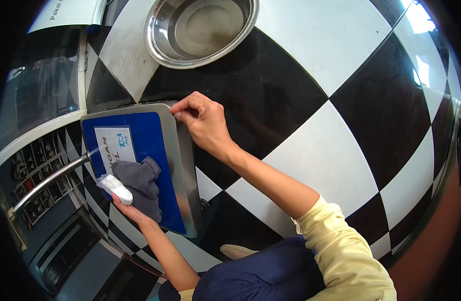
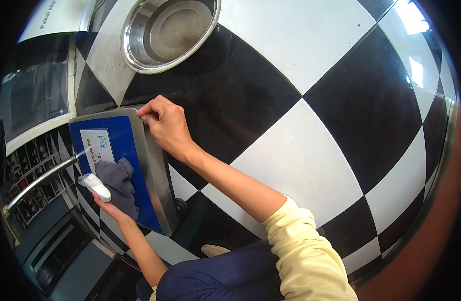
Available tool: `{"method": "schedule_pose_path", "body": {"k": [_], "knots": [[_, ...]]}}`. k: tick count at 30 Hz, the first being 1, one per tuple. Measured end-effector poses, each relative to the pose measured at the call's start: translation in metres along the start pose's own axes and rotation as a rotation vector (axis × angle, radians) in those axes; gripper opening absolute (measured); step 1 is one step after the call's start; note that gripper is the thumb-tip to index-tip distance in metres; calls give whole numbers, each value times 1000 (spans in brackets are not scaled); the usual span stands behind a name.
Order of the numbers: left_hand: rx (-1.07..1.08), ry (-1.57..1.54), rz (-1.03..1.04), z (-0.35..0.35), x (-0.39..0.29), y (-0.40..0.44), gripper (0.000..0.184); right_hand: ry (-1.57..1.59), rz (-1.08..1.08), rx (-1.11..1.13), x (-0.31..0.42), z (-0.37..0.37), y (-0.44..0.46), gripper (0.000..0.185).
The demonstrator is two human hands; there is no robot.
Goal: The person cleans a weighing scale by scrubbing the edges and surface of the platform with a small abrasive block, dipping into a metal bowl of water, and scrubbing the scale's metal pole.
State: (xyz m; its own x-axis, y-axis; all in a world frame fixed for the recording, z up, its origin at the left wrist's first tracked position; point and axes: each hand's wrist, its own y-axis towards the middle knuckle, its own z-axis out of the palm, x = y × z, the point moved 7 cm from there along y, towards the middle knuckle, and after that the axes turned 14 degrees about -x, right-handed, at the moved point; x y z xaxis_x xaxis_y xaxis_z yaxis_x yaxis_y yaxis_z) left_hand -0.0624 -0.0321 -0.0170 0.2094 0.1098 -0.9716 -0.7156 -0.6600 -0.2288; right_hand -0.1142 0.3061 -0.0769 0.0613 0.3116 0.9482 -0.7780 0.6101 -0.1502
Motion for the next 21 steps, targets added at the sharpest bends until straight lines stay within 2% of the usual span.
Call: {"method": "schedule_pose_path", "body": {"k": [3,4,7,9,11,14,17,19,21], "knots": [[-7,2,-4,0,0,-1,80,-122,65,-2,-27,-1,21,8],[15,-17,-7,2,-1,0,79,-132,230,33,-37,0,23,8],[34,-47,-14,2,1,2,79,-100,7,-42,-7,-5,1,9],[-6,-25,-14,3,0,-3,79,53,5,-65,-2,-7,-22,7],[-11,-21,-3,8,-1,-7,79,4,-39,-117,-13,-13,-21,7],[0,-27,1,4,-1,-3,78,-43,48,-136,-23,-16,-22,12],[-2,-28,6,3,-1,-2,78,14,-32,-52,-23,-20,-75,14],[-16,-28,8,3,-2,-3,77,-9,-17,142,-29,-25,-130,15],[-32,-26,2,4,-1,-4,77,-15,-94,191,-28,-27,-137,16]]}}
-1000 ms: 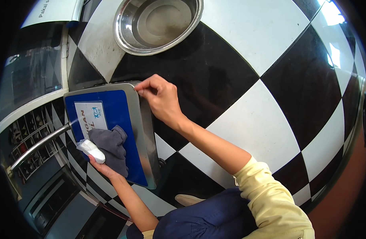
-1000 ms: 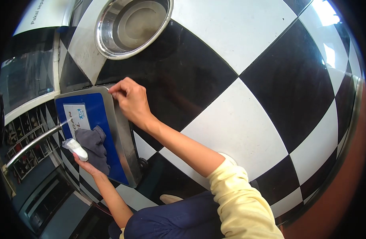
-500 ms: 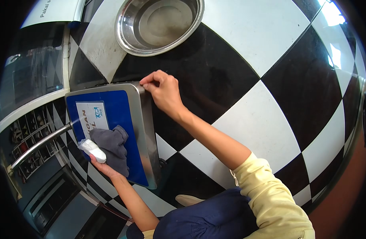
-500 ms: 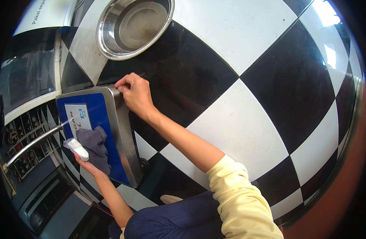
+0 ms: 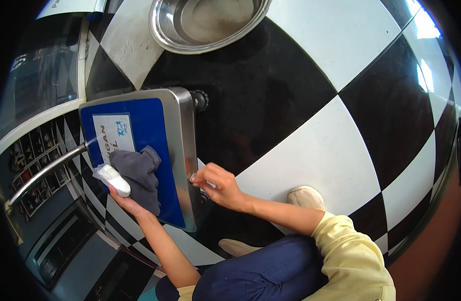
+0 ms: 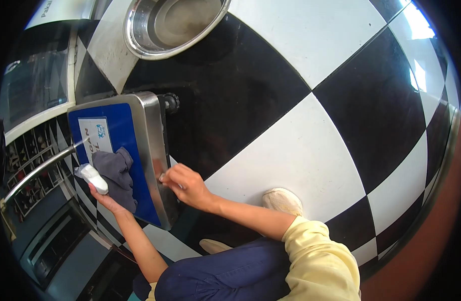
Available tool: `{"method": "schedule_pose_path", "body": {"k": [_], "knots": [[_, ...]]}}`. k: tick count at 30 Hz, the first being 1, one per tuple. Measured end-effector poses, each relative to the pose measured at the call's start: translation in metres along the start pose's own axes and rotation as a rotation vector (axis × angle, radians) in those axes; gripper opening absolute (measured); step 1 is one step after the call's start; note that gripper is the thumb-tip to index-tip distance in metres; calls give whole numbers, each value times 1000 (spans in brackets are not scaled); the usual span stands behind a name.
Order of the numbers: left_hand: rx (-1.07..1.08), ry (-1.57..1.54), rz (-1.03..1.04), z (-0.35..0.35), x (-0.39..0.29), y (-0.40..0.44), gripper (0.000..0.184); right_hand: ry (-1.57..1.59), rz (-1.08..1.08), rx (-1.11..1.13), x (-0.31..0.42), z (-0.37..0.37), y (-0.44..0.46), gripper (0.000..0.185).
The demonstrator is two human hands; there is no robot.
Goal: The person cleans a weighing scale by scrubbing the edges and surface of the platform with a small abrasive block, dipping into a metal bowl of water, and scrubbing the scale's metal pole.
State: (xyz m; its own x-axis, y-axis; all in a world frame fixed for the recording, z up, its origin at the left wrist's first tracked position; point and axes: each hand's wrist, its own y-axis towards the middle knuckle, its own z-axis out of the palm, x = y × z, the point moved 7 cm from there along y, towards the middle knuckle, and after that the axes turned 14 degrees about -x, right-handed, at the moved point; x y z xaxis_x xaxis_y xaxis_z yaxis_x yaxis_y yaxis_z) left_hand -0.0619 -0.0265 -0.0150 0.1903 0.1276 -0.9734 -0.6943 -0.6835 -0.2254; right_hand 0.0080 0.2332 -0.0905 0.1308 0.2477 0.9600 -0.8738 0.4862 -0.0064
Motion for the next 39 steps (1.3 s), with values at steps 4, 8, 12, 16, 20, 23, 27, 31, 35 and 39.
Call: {"method": "schedule_pose_path", "body": {"k": [4,8,12,16,20,23,27,31,35,39], "knots": [[-1,42,31,-9,-1,7,76,11,136,-217,-16,-7,58,16],[6,27,56,-10,-1,14,77,-91,-30,-85,7,1,27,15],[-24,54,69,-12,-2,9,76,32,100,161,6,18,-52,20],[5,64,185,-8,-8,24,73,-65,72,-84,0,2,6,16],[124,10,119,35,-16,39,71,-182,8,37,25,11,-16,12],[349,72,19,69,-12,46,70,-262,-86,285,21,14,-58,14],[552,216,-98,77,-2,37,76,-406,-136,116,66,-7,-10,9],[730,217,-161,77,-1,44,69,-797,-232,356,156,1,22,7],[705,110,187,71,17,76,63,-1064,-152,506,205,-3,-4,12],[679,123,411,65,16,68,60,-673,-142,28,169,-25,-36,13]]}}
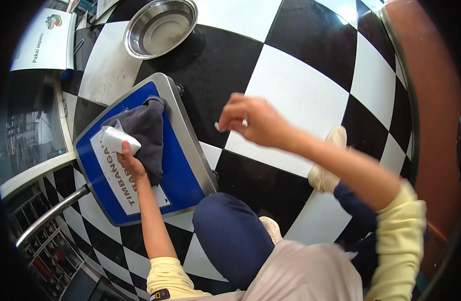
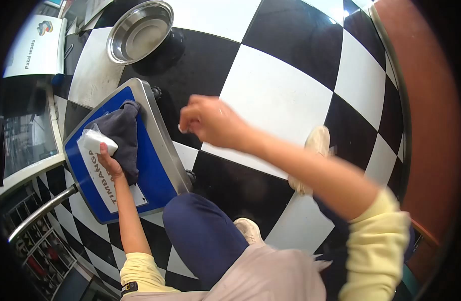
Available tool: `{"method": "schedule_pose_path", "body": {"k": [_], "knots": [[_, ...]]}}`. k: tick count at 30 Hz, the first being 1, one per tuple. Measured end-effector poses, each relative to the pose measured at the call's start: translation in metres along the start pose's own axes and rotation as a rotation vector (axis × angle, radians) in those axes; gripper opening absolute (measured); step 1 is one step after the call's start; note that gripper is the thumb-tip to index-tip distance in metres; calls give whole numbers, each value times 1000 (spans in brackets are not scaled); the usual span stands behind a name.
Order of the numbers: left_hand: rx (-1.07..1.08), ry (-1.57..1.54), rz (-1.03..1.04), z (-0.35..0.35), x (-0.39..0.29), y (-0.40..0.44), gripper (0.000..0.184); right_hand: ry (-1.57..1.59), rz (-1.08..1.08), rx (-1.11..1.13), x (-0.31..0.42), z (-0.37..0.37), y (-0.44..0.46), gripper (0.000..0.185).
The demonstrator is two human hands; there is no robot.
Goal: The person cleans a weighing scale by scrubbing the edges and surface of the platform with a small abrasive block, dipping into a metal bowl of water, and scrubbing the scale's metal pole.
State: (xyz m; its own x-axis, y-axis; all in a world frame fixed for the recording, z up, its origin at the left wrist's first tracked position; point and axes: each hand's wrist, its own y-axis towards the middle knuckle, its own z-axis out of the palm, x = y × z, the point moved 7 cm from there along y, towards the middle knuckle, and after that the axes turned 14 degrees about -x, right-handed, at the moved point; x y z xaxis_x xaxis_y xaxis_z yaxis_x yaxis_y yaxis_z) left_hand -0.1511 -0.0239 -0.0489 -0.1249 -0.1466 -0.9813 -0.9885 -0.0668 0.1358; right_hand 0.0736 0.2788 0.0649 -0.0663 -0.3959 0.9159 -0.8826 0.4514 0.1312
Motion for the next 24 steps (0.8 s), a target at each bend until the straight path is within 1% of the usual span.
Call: {"method": "schedule_pose_path", "body": {"k": [1,3,4,5,6,9,11,12,13,14,15,17,19,20,21,24], "knots": [[-13,12,33,0,0,-1,57,68,73,-81,-23,16,-18,13],[-30,54,104,-3,-3,-1,53,214,305,-183,-66,58,-63,9],[-34,41,96,-7,-2,0,52,316,420,-247,-82,82,-88,7],[-21,41,64,-13,8,5,60,324,488,-278,-90,102,-110,9],[-30,30,28,-17,12,4,62,392,527,-374,-89,116,-124,10],[-57,-70,-137,1,-6,-10,75,438,399,-576,-98,142,-118,8],[-76,-133,-215,8,-11,-16,80,518,358,-598,-116,140,-65,10],[-78,-107,-210,10,-16,-18,83,558,316,-611,-117,137,-38,11],[-86,-129,-216,14,-19,-20,83,592,271,-620,-115,134,-21,12],[-95,-148,-227,18,-21,-23,84,581,275,-628,-113,134,-22,12],[-101,-168,-243,20,-21,-26,85,650,329,-619,-117,140,-41,12],[-89,-186,-252,17,-18,-23,85,557,344,-576,-102,142,-104,14],[-103,-176,-220,16,-18,-23,86,620,517,-516,-89,145,-151,16],[-92,-176,-234,17,-17,-24,86,553,415,-520,-91,146,-150,16],[-76,-175,-248,17,-17,-25,86,553,401,-526,-98,144,-133,15],[-67,-154,-238,19,-19,-23,86,579,325,-571,-126,141,-45,13]]}}
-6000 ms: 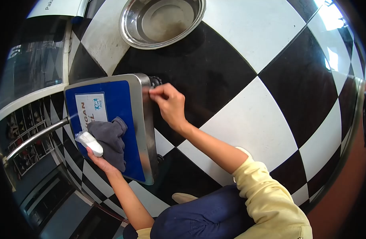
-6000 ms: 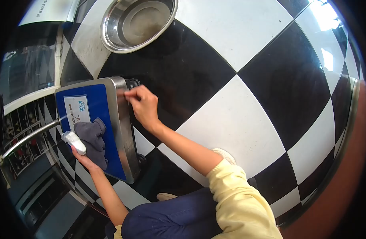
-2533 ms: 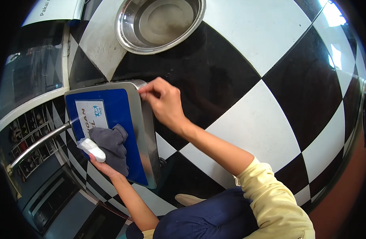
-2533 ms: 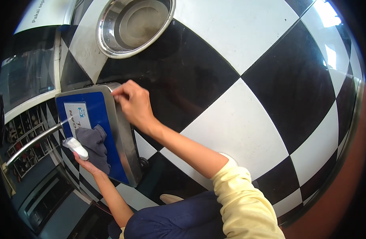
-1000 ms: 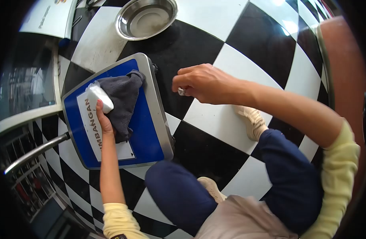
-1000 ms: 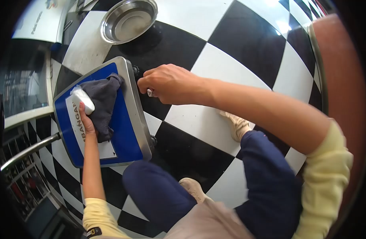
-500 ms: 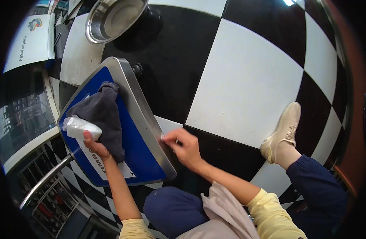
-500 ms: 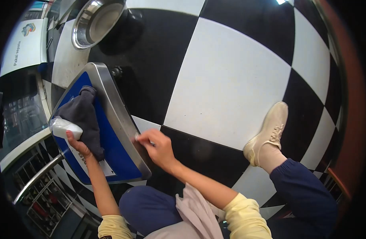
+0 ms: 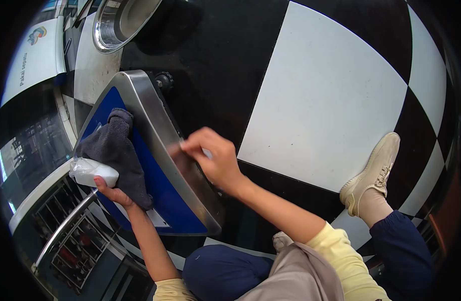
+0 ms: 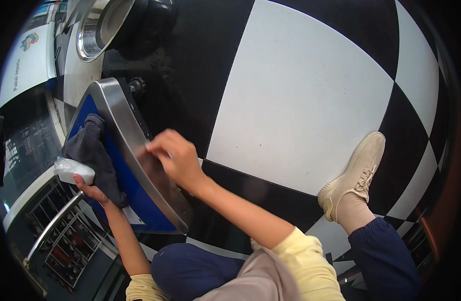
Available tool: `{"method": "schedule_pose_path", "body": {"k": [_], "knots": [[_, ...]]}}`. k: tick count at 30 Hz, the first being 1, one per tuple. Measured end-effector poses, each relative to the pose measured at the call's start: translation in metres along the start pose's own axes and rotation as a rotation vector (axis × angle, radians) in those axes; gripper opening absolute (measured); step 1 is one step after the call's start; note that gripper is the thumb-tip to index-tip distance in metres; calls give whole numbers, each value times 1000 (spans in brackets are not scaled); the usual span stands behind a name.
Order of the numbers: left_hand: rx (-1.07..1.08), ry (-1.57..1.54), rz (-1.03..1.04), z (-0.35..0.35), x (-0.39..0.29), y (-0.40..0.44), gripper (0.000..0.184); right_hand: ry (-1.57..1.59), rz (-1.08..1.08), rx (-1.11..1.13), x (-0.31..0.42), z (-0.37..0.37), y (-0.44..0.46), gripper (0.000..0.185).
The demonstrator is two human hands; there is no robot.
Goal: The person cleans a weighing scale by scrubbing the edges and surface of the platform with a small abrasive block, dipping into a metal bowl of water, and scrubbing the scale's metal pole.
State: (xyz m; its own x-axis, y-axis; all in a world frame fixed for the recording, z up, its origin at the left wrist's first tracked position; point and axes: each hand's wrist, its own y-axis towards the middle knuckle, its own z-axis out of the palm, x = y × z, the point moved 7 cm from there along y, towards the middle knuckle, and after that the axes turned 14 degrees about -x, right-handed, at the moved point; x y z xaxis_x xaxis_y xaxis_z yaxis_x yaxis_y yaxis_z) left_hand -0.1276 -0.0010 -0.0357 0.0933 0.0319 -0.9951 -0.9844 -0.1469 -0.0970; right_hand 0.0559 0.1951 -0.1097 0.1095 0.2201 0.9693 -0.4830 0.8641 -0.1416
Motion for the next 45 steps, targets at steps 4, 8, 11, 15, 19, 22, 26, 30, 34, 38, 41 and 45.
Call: {"method": "schedule_pose_path", "body": {"k": [4,8,11,15,19,22,26,30,34,38,41,45], "knots": [[-6,31,-6,0,0,-1,85,-24,28,-28,0,-17,-38,14],[6,36,-3,0,1,-1,85,-109,136,11,2,-49,-101,15],[11,27,4,3,-1,0,85,-38,-11,5,2,-17,-32,13],[-7,49,30,0,-1,0,84,-39,-58,-29,11,-16,-31,14],[-13,51,29,0,-1,1,84,-85,148,59,18,-60,-123,20],[22,21,-6,0,1,3,84,-102,-69,43,21,-38,-72,21],[8,39,17,2,-2,0,83,-37,-138,-14,27,-12,-30,23],[16,34,6,5,-2,-1,84,-79,-51,69,31,-48,-109,25],[28,27,11,7,-2,-3,85,-68,-157,42,33,-30,-68,25],[4,45,25,4,-3,-2,85,-58,-141,-15,39,-19,-49,24],[4,52,40,4,-4,-1,85,-98,9,63,32,-55,-122,22],[-4,51,41,7,-4,-4,86,-112,12,45,19,-52,-107,20]]}}
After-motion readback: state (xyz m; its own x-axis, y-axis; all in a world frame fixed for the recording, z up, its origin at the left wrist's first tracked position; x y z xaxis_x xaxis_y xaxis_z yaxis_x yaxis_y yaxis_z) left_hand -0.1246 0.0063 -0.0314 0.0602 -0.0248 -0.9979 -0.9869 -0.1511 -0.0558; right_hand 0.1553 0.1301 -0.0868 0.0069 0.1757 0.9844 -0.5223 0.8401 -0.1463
